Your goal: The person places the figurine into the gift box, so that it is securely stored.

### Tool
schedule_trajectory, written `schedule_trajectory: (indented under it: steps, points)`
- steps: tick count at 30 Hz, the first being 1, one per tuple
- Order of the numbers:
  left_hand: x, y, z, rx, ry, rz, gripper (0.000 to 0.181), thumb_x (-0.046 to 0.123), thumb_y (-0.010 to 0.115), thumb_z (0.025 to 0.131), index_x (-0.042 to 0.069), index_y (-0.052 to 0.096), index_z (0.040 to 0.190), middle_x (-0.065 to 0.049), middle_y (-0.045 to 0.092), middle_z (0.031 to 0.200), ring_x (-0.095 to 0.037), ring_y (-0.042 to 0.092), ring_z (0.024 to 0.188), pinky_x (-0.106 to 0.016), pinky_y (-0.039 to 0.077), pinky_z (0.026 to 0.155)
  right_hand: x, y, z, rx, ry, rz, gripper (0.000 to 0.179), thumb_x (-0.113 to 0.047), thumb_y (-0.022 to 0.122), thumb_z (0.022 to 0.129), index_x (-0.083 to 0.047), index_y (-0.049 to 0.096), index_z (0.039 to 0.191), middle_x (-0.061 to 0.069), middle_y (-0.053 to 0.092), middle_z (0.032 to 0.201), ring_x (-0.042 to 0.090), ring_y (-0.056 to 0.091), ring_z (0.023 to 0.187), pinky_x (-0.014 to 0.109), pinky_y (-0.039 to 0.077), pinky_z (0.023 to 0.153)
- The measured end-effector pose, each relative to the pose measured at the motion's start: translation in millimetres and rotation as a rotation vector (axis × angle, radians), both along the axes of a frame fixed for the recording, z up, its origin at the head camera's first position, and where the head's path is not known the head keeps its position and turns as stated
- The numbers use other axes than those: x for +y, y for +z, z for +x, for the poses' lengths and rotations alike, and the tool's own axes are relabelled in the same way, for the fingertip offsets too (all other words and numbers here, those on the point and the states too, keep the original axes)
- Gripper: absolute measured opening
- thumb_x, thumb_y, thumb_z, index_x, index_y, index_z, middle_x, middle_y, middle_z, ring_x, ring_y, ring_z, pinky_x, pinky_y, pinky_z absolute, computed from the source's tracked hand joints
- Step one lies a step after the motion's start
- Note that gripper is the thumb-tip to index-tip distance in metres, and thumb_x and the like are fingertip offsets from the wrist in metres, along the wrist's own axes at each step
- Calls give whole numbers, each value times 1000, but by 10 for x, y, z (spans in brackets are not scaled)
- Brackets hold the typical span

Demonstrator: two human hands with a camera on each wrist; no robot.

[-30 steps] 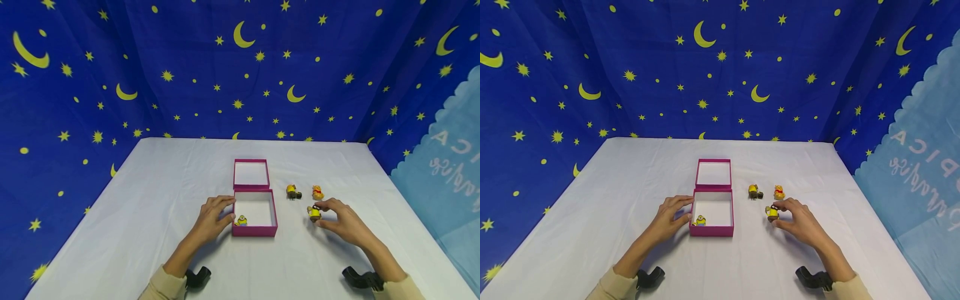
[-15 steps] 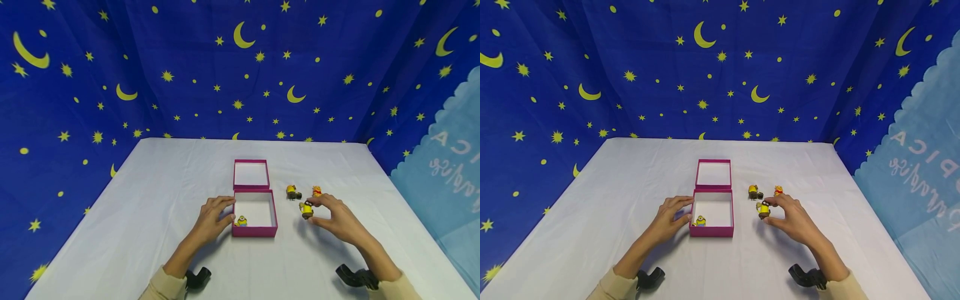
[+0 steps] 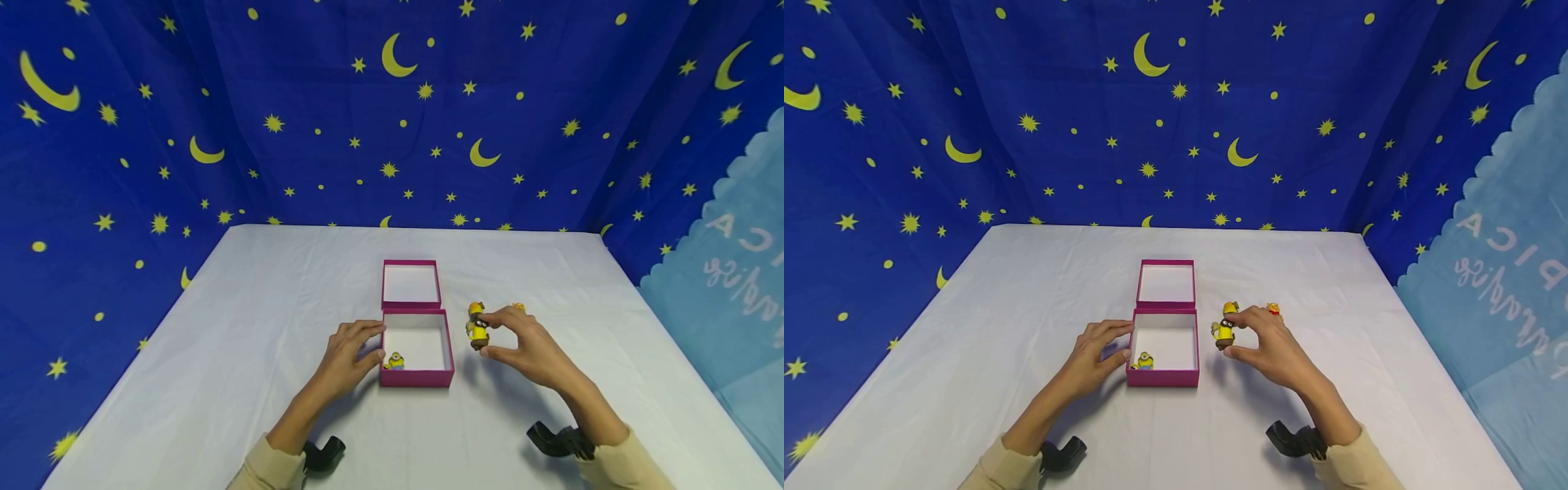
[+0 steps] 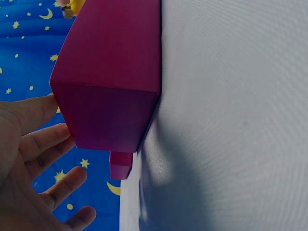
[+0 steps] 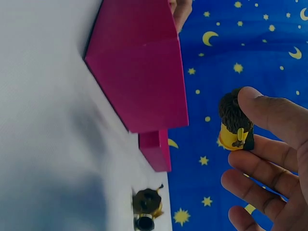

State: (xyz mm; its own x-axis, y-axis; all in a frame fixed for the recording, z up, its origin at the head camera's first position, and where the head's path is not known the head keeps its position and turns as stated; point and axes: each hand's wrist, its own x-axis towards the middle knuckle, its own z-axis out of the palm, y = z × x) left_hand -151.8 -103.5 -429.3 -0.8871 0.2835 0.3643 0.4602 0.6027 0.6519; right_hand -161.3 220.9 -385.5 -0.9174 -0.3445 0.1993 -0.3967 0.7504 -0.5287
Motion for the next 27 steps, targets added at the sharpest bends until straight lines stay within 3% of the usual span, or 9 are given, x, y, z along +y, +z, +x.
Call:
schedule_trajectory:
  steps: [14,23,27]
  points:
    - [0,-21,-2,19,5,-5,39,15,69,84,7,63,122,-4,60,126,-27,49,115,-47,32,91,-229,-15,-80,20,58,-31,52,-30,77,77,-18,60,125,-1,61,112,21,58,104,47,45,89]
    - [-2,-22,-6,11,4,-6,38,15,68,85,8,63,122,-3,60,127,-27,49,115,-47,32,91,-421,-46,-117,-11,79,-7,52,-30,78,76,-21,61,124,-2,61,110,16,53,100,36,40,83]
    - [-4,-25,-8,8,3,-7,38,16,68,85,8,62,122,-3,60,127,-27,49,115,-46,32,91,-481,-73,-129,-27,104,-8,52,-30,78,76,-18,61,125,-2,62,109,18,53,100,37,40,84]
